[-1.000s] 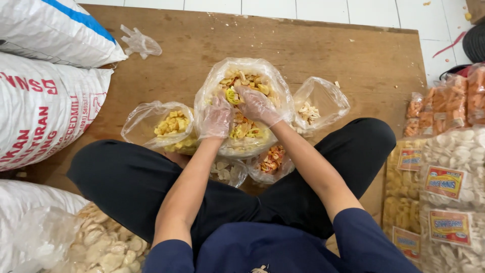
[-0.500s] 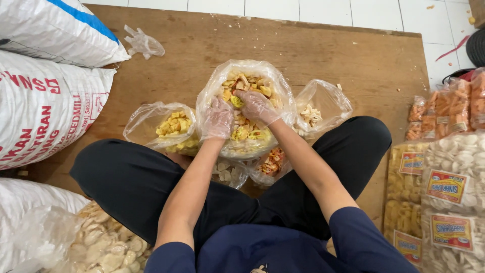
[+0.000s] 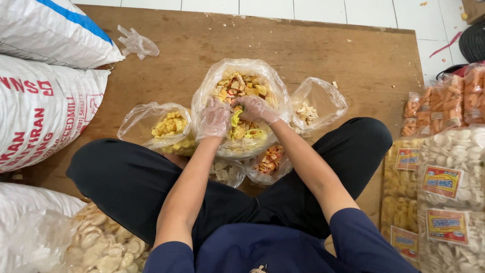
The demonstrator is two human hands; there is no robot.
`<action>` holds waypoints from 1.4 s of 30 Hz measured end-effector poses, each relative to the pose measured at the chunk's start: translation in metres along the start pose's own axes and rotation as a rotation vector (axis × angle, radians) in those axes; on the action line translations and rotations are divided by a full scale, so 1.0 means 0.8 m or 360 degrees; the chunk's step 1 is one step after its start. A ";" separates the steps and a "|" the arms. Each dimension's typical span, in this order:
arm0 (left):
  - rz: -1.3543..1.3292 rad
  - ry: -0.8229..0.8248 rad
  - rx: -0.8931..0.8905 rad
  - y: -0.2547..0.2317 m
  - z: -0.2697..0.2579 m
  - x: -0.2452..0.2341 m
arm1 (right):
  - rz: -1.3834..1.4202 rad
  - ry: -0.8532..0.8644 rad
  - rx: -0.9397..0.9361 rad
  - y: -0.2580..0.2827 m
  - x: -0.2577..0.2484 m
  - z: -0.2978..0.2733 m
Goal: Sorting and mixing various snack food items into plastic bags while sitting on the floor
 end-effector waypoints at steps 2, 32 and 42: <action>-0.0179 0.0030 -0.0103 0.000 0.004 0.008 | 0.0210 -0.0055 -0.0026 0.013 -0.011 -0.011; -0.1687 0.0096 -0.0573 -0.031 -0.008 -0.051 | 0.1300 -0.0384 -0.0257 -0.007 -0.050 -0.063; -0.1826 0.0046 -0.0333 -0.061 -0.025 -0.091 | 0.1480 -0.0469 -0.0152 0.023 -0.103 -0.135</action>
Point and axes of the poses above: each hand's wrist, its own z-axis towards the middle knuckle, its own x-axis out of the palm, y = z × x, the point moved 3 cm from there along z, towards the middle knuckle, and after that the axes turned 3 degrees about -x, right-handed, at the moved point
